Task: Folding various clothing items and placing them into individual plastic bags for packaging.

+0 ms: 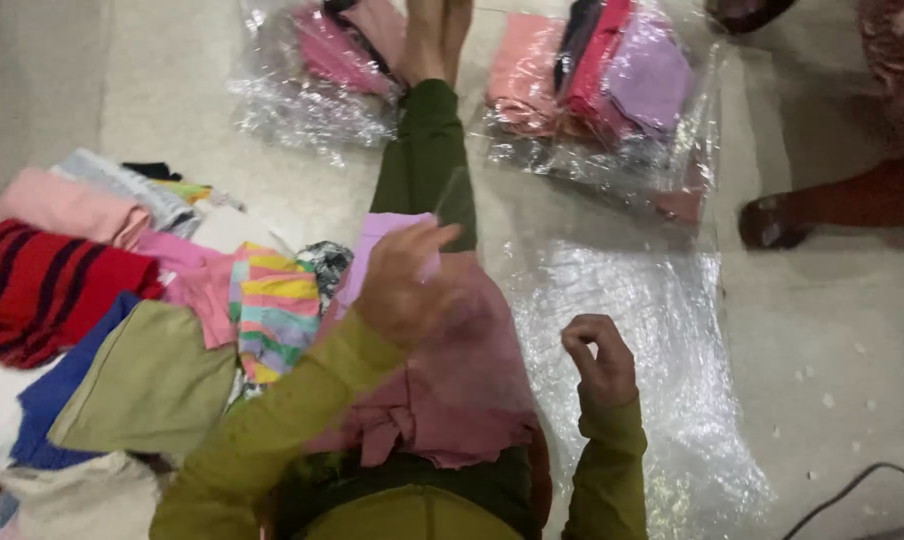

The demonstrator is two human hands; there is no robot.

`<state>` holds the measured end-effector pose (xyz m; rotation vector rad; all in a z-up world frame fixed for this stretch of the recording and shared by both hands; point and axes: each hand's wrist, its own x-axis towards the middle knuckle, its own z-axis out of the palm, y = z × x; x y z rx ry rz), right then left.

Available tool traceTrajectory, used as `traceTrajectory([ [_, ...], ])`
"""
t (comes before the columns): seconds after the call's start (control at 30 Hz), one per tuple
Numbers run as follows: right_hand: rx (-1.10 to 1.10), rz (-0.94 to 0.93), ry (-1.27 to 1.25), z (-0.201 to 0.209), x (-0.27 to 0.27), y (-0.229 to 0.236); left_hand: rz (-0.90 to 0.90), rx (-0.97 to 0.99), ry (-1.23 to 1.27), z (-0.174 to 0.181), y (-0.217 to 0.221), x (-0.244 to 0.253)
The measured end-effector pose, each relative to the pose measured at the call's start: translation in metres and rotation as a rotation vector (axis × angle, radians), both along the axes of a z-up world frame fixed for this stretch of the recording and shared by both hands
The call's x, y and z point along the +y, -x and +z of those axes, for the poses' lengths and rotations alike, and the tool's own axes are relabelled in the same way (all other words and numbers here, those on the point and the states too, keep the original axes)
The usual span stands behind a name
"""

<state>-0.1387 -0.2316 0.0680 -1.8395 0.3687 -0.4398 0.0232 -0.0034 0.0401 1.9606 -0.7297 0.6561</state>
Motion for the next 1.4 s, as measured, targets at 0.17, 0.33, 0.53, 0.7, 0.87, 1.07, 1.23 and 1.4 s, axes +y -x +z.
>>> traceTrajectory([
  [0.17,-0.134,0.318,0.336,0.026,0.044,-0.040,-0.276,-0.662,-0.263,-0.013,-0.032,-0.020],
  [0.33,-0.481,0.395,0.485,-0.027,0.068,-0.083,0.027,-0.351,-0.261,0.001,-0.080,0.082],
  [0.53,0.032,0.767,0.809,-0.119,0.114,-0.102,0.482,-0.048,-0.110,0.044,-0.086,0.163],
  [0.7,0.154,0.754,1.101,-0.210,0.142,-0.135,0.579,0.153,-0.309,0.001,-0.090,0.165],
  [0.87,0.078,0.559,0.063,-0.058,0.143,-0.128,0.568,0.314,-0.371,-0.008,-0.091,0.161],
  [1.07,0.341,-0.075,-0.992,-0.058,0.035,-0.055,0.402,0.328,-0.238,-0.004,-0.094,0.161],
  [1.23,0.673,-0.064,-0.524,-0.141,-0.030,0.003,0.371,0.367,-0.252,-0.009,-0.090,0.145],
  [1.4,0.614,0.102,0.011,-0.057,-0.002,-0.022,0.319,0.419,-0.249,-0.005,-0.084,0.133],
])
